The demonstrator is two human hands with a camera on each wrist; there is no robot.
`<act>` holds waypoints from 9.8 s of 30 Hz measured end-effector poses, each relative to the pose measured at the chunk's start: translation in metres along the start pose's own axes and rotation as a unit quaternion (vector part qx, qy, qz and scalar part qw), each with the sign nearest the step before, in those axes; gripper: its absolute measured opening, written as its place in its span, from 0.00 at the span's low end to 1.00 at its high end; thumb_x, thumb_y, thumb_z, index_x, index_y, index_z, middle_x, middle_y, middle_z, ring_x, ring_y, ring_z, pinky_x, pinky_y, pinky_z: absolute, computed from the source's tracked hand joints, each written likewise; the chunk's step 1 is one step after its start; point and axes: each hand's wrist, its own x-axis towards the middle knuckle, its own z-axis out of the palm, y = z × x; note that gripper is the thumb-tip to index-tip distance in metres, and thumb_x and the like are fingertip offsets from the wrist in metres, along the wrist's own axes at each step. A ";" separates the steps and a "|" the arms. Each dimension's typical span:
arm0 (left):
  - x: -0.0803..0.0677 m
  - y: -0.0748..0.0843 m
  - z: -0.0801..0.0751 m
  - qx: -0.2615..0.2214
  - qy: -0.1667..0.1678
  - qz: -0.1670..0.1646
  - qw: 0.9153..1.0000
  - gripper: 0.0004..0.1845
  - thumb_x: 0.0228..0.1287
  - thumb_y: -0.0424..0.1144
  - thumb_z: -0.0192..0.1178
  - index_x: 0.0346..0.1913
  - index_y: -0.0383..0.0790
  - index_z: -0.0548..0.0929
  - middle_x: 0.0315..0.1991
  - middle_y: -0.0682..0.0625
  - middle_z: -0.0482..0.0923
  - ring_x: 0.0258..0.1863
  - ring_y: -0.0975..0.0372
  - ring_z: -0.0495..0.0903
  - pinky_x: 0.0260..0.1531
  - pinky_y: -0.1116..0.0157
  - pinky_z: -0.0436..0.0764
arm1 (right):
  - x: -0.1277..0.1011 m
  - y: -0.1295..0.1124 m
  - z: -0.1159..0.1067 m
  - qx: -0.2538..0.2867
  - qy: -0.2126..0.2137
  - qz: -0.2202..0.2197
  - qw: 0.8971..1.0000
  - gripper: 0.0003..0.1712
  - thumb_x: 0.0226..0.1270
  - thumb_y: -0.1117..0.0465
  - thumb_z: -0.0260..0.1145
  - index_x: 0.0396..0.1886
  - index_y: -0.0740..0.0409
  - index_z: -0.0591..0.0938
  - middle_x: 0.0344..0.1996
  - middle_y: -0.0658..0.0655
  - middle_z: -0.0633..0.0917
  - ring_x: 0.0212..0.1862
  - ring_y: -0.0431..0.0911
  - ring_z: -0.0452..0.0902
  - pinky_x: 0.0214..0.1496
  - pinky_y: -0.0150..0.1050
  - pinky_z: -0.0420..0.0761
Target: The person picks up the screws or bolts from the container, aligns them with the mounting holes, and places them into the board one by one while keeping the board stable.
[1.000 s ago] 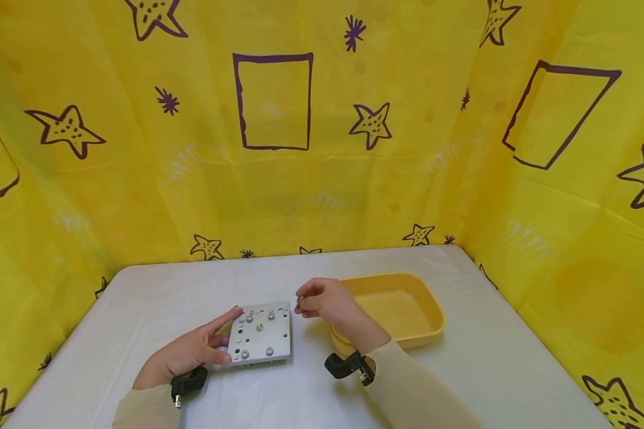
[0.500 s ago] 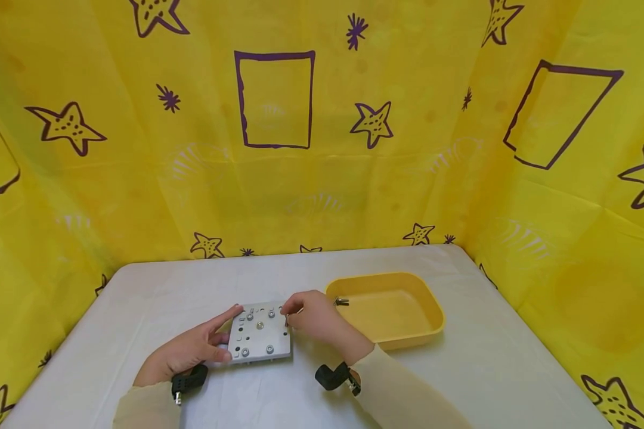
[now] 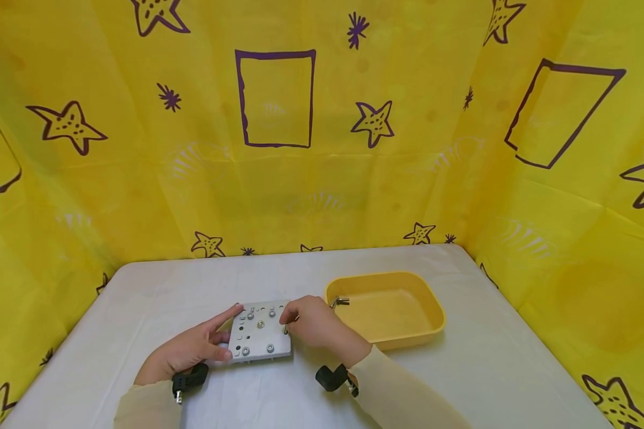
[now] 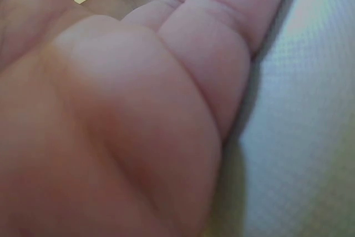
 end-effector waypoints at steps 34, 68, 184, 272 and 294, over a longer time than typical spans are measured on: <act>0.000 0.003 0.001 0.014 0.003 -0.010 1.000 0.55 0.57 0.30 0.71 0.81 0.47 0.46 0.75 0.29 0.48 0.57 0.49 0.76 0.51 0.61 0.75 | -0.022 0.093 -0.063 0.143 0.055 0.112 0.982 0.28 0.60 0.67 0.72 0.62 0.54 0.81 0.57 0.63 0.80 0.53 0.55 0.77 0.45 0.46 0.79; -0.001 0.002 0.001 0.027 0.012 -0.011 1.000 0.55 0.56 0.31 0.71 0.81 0.48 0.48 0.73 0.29 0.54 0.57 0.49 0.76 0.51 0.61 0.75 | -0.028 0.090 -0.045 -0.211 0.017 0.051 0.976 0.22 0.51 0.79 0.62 0.44 0.55 0.84 0.30 0.50 0.81 0.30 0.44 0.70 0.39 0.38 0.73; -0.001 0.000 -0.001 0.007 -0.008 0.009 1.000 0.54 0.58 0.29 0.69 0.81 0.46 0.46 0.72 0.29 0.56 0.58 0.48 0.75 0.52 0.65 0.75 | -0.029 0.109 -0.050 0.006 0.007 0.099 0.995 0.33 0.61 0.61 0.70 0.68 0.55 0.76 0.56 0.62 0.78 0.55 0.54 0.73 0.61 0.51 0.69; 0.002 -0.002 -0.003 0.008 -0.003 -0.006 1.000 0.54 0.58 0.30 0.70 0.81 0.48 0.47 0.74 0.28 0.52 0.58 0.48 0.76 0.53 0.64 0.73 | 0.001 0.068 -0.103 0.325 0.057 0.186 0.925 0.11 0.76 0.57 0.61 0.49 0.57 0.83 0.41 0.60 0.86 0.36 0.57 0.81 0.36 0.41 0.81; 0.002 -0.001 -0.002 -0.003 -0.001 -0.007 1.000 0.54 0.57 0.30 0.71 0.81 0.46 0.48 0.75 0.29 0.47 0.59 0.49 0.76 0.54 0.63 0.75 | 0.055 0.010 -0.015 0.192 -0.001 0.132 0.972 0.09 0.73 0.60 0.64 0.45 0.59 0.85 0.34 0.56 0.84 0.30 0.55 0.84 0.28 0.36 0.78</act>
